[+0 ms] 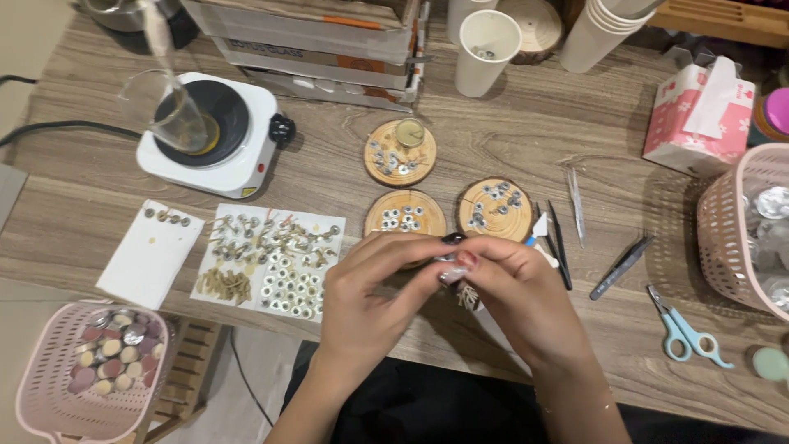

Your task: The recorder is attaching metal wick tabs to candle wicks using tweezers and a small tool at a candle-making workshop desk.

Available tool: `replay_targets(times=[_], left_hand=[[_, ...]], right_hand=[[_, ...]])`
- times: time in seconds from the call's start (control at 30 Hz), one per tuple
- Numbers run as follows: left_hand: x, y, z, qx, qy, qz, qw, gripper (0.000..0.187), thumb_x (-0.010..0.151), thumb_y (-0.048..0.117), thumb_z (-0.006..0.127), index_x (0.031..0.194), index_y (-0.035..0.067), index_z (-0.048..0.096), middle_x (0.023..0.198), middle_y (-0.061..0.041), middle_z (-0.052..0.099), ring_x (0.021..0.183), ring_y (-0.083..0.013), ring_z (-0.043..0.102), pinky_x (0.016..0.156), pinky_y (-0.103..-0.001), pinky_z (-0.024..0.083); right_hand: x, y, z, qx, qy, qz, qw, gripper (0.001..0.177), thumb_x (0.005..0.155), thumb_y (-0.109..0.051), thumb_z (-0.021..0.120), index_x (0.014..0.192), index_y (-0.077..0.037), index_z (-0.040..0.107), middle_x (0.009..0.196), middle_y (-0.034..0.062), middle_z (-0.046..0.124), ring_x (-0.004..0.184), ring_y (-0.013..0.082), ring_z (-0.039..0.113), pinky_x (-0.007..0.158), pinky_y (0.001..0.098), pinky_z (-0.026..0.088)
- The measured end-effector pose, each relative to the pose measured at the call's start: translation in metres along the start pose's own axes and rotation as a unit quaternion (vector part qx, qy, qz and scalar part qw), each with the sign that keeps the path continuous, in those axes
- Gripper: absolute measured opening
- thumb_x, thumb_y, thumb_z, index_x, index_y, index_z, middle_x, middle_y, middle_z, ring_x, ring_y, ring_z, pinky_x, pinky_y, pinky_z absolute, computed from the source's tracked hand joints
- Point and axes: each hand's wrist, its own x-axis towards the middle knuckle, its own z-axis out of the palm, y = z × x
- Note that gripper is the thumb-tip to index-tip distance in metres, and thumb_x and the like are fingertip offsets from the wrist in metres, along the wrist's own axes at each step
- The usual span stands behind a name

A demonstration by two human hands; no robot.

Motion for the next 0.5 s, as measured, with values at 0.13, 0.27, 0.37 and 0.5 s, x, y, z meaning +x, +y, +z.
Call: replay_targets(times=[0.13, 0.27, 0.37, 0.5], left_hand=[[-0.012, -0.014, 0.010, -0.129, -0.015, -0.132, 0.983, 0.021, 0.092, 0.009, 0.076, 0.113, 0.005, 0.077, 0.106, -0.008, 0.080, 0.095, -0.0162, 0.077, 0.084, -0.028, 0.061], [-0.019, -0.033, 0.020, -0.398, 0.020, -0.292, 0.869, 0.032, 0.092, 0.006, 0.073, 0.121, -0.005, 0.070, 0.106, -0.017, 0.078, 0.096, -0.0198, 0.075, 0.086, -0.033, 0.062], [-0.019, -0.039, 0.023, -0.420, 0.006, -0.351, 0.837, 0.036, 0.090, 0.007, 0.072, 0.124, -0.004, 0.068, 0.105, -0.019, 0.077, 0.095, -0.0220, 0.075, 0.084, -0.035, 0.062], [-0.019, -0.044, 0.029, -0.490, -0.015, -0.414, 0.767, 0.031, 0.092, 0.008, 0.069, 0.119, -0.006, 0.067, 0.110, -0.020, 0.075, 0.102, -0.0265, 0.075, 0.091, -0.040, 0.062]], right_hand=[[-0.011, -0.010, -0.005, -0.104, -0.006, -0.047, 0.993, 0.028, 0.102, -0.017, 0.061, 0.106, 0.006, 0.075, 0.096, 0.0078, 0.076, 0.093, 0.0151, 0.068, 0.088, 0.0315, 0.053], [-0.021, -0.025, -0.029, -0.400, 0.156, -0.151, 0.890, 0.024, 0.096, -0.016, 0.066, 0.115, -0.003, 0.074, 0.096, 0.0061, 0.077, 0.088, 0.0128, 0.070, 0.080, 0.0290, 0.055], [-0.026, -0.031, -0.064, -0.570, 0.295, -0.183, 0.744, 0.024, 0.095, -0.017, 0.072, 0.114, -0.002, 0.073, 0.098, 0.0118, 0.074, 0.082, 0.0192, 0.070, 0.076, 0.0330, 0.054], [-0.027, -0.024, -0.099, -0.657, 0.346, -0.164, 0.649, 0.019, 0.096, -0.015, 0.075, 0.109, -0.001, 0.075, 0.097, 0.0176, 0.070, 0.084, 0.0305, 0.067, 0.079, 0.0421, 0.053]])
